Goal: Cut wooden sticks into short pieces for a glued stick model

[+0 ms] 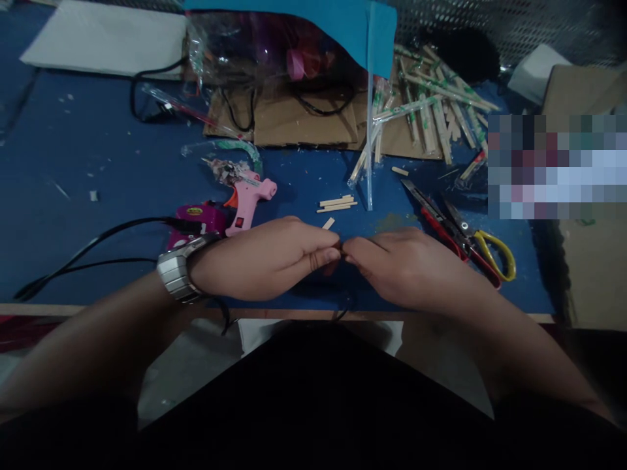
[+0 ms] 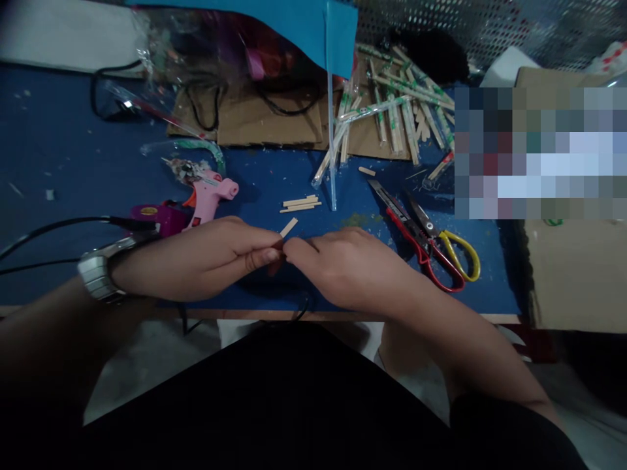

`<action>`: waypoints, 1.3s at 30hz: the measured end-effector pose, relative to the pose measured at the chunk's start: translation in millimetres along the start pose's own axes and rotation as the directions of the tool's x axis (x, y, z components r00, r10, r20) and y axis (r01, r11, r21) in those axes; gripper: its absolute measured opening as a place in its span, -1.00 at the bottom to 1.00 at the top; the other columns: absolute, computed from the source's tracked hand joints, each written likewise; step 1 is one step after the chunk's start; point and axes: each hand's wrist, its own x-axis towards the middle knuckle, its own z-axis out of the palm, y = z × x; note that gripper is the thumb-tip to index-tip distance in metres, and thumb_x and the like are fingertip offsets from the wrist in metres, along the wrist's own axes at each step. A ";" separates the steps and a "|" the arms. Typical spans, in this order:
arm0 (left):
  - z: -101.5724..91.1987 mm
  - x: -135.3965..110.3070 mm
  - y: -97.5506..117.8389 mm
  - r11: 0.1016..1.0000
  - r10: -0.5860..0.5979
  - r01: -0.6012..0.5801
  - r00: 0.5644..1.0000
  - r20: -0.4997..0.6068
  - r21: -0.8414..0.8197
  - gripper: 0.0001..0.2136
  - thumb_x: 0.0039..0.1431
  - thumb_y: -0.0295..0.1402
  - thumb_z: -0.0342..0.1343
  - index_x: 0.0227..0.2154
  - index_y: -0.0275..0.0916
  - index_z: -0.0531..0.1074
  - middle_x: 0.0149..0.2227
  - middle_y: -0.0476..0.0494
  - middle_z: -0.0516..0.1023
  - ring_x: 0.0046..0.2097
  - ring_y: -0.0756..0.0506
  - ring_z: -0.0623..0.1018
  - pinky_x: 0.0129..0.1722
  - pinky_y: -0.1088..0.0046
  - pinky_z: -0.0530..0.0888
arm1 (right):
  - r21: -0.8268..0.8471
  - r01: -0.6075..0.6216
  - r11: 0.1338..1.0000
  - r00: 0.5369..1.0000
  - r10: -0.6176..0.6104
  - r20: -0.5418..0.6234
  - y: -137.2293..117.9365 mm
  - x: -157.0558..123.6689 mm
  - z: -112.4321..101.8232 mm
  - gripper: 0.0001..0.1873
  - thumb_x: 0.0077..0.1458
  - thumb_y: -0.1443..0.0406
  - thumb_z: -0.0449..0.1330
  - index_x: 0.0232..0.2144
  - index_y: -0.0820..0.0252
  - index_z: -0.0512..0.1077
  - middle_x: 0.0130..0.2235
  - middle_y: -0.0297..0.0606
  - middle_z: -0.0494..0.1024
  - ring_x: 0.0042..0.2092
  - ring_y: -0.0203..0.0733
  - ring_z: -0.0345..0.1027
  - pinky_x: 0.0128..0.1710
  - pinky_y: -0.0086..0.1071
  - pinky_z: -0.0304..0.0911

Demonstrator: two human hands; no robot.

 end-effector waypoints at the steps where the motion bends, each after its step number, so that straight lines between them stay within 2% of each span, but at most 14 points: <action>1: -0.1 0.3 -0.1 1.000 -0.001 0.001 1.000 0.005 0.011 -0.62 0.65 -0.20 -0.08 -0.35 -0.15 0.41 -0.42 0.02 0.57 -0.41 -0.03 0.50 -0.37 0.40 0.29 | -0.013 0.010 1.000 1.000 -0.010 0.000 -0.3 0.3 0.4 -0.69 0.50 0.39 -0.05 -0.08 0.17 0.50 -0.43 -0.24 0.56 -0.44 -0.12 0.23 -0.33 -0.20 -0.17; 4: 2.2 0.5 -0.2 0.996 0.003 -0.003 1.000 -0.002 0.086 -0.62 0.63 -0.23 -0.07 -0.40 -0.15 0.34 -0.49 0.03 0.49 -0.47 -0.03 0.43 -0.41 0.37 0.21 | 0.063 -0.025 0.998 0.998 0.021 0.065 0.6 2.5 -1.2 -0.73 0.47 0.39 -0.02 -0.10 0.15 0.49 -0.42 -0.24 0.58 -0.45 -0.14 0.21 -0.34 -0.21 -0.16; 9: 13.7 -1.0 -0.9 0.946 -0.018 0.034 0.999 -0.051 0.323 -0.67 0.59 -0.28 -0.03 -0.41 -0.12 0.25 -0.54 0.03 0.37 -0.54 -0.05 0.29 -0.47 0.31 0.07 | 0.405 -0.175 0.897 0.974 0.098 0.205 6.7 7.6 -8.6 -0.76 0.49 0.28 0.03 -0.24 0.13 0.43 -0.36 -0.27 0.61 -0.41 -0.23 0.31 -0.38 -0.33 -0.03; 13: 17.3 -1.2 -3.1 0.921 -0.022 0.029 1.000 -0.022 0.389 -0.70 0.58 -0.31 -0.04 -0.39 -0.11 0.24 -0.54 0.01 0.38 -0.53 -0.08 0.30 -0.47 0.31 0.05 | 0.518 -0.157 0.841 0.976 0.051 0.213 9.8 9.7 -8.5 -0.75 0.50 0.29 0.01 -0.26 0.12 0.41 -0.34 -0.28 0.61 -0.38 -0.25 0.36 -0.35 -0.37 0.04; 15: 15.6 -0.7 -4.0 0.932 -0.018 0.023 1.000 -0.019 0.361 -0.69 0.59 -0.29 -0.04 -0.39 -0.11 0.24 -0.54 0.01 0.37 -0.53 -0.07 0.30 -0.46 0.31 0.06 | 0.460 -0.172 0.871 0.971 0.072 0.227 7.8 10.1 -6.3 -0.76 0.50 0.28 0.01 -0.24 0.12 0.41 -0.38 -0.30 0.57 -0.43 -0.24 0.29 -0.39 -0.35 -0.03; 19: 9.9 0.8 -3.8 0.968 -0.009 0.019 0.999 -0.040 0.249 -0.67 0.59 -0.31 -0.05 -0.41 -0.13 0.28 -0.53 0.02 0.41 -0.52 -0.05 0.34 -0.45 0.32 0.11 | 0.157 -0.141 0.977 0.976 0.110 0.190 0.2 7.6 -2.4 -0.78 0.47 0.36 0.01 -0.14 0.16 0.47 -0.44 -0.30 0.51 -0.49 -0.19 0.11 -0.41 -0.26 -0.20; 22: 5.8 0.9 -1.1 0.993 -0.007 0.009 1.000 -0.018 0.115 -0.66 0.61 -0.29 -0.07 -0.39 -0.14 0.36 -0.48 0.04 0.50 -0.48 -0.03 0.44 -0.41 0.36 0.21 | 0.011 0.008 1.000 0.998 -0.009 0.066 -2.8 3.0 -1.4 -0.72 0.48 0.40 -0.03 -0.11 0.20 0.50 -0.43 -0.25 0.52 -0.45 -0.13 0.19 -0.37 -0.23 -0.16; 25: 3.2 0.6 2.1 0.999 -0.010 0.009 1.000 0.015 0.032 -0.66 0.62 -0.28 -0.08 -0.36 -0.15 0.40 -0.42 0.05 0.57 -0.40 -0.02 0.52 -0.34 0.40 0.29 | -0.063 0.111 0.992 0.993 -0.113 -0.030 -2.7 -0.2 0.5 -0.69 0.51 0.39 -0.05 -0.14 0.22 0.49 -0.41 -0.21 0.55 -0.43 -0.12 0.26 -0.35 -0.22 -0.11; 27: 3.3 0.6 3.6 0.999 -0.030 0.029 0.999 0.020 0.041 -0.66 0.61 -0.29 -0.08 -0.37 -0.15 0.39 -0.43 0.05 0.55 -0.40 -0.01 0.51 -0.33 0.39 0.28 | -0.097 0.105 0.990 0.994 -0.109 -0.032 -2.0 0.0 2.7 -0.71 0.52 0.40 -0.03 -0.14 0.21 0.49 -0.40 -0.21 0.57 -0.43 -0.12 0.27 -0.35 -0.21 -0.12; 29: 5.4 1.0 4.2 0.991 -0.064 0.063 0.998 -0.001 0.119 -0.65 0.60 -0.30 -0.08 -0.39 -0.15 0.35 -0.47 0.05 0.49 -0.45 -0.02 0.44 -0.36 0.35 0.22 | -0.087 0.038 0.995 0.999 -0.036 0.021 -1.0 2.2 4.5 -0.74 0.48 0.44 0.01 -0.14 0.19 0.49 -0.41 -0.23 0.58 -0.44 -0.14 0.26 -0.36 -0.21 -0.17; 31: 8.9 1.3 4.0 0.970 -0.087 0.092 0.996 -0.033 0.227 -0.67 0.59 -0.31 -0.07 -0.40 -0.14 0.33 -0.51 0.04 0.43 -0.49 -0.04 0.37 -0.39 0.31 0.14 | 0.002 -0.060 0.998 0.993 0.059 0.106 0.8 5.2 4.6 -0.78 0.44 0.44 0.05 -0.15 0.16 0.48 -0.43 -0.27 0.57 -0.46 -0.17 0.24 -0.38 -0.22 -0.20; 33: 12.7 1.4 3.5 0.944 -0.089 0.100 0.995 -0.049 0.315 -0.69 0.59 -0.31 -0.06 -0.38 -0.14 0.34 -0.52 0.04 0.41 -0.51 -0.06 0.33 -0.40 0.29 0.09 | 0.169 -0.139 0.976 0.979 0.109 0.173 3.9 7.7 2.7 -0.81 0.45 0.40 0.07 -0.19 0.15 0.46 -0.42 -0.28 0.58 -0.47 -0.21 0.25 -0.40 -0.26 -0.16; 36: 17.6 1.3 2.4 0.905 -0.084 0.091 0.996 -0.034 0.416 -0.70 0.61 -0.32 -0.06 -0.33 -0.14 0.40 -0.53 0.03 0.42 -0.52 -0.08 0.33 -0.43 0.28 0.04 | 0.439 -0.154 0.885 0.979 0.078 0.187 9.9 9.3 -0.8 -0.78 0.51 0.35 0.05 -0.23 0.13 0.43 -0.36 -0.29 0.62 -0.41 -0.25 0.34 -0.38 -0.35 0.01; 39: 21.0 1.1 1.0 0.843 -0.048 0.049 0.999 -0.016 0.535 -0.76 0.59 -0.36 -0.03 -0.23 -0.16 0.48 -0.49 0.00 0.51 -0.51 -0.10 0.40 -0.43 0.27 0.00 | 0.594 -0.132 0.794 0.984 0.035 0.173 15.7 9.4 -0.7 -0.77 0.51 0.38 0.04 -0.19 0.13 0.46 -0.26 -0.29 0.68 -0.29 -0.25 0.49 -0.29 -0.39 0.16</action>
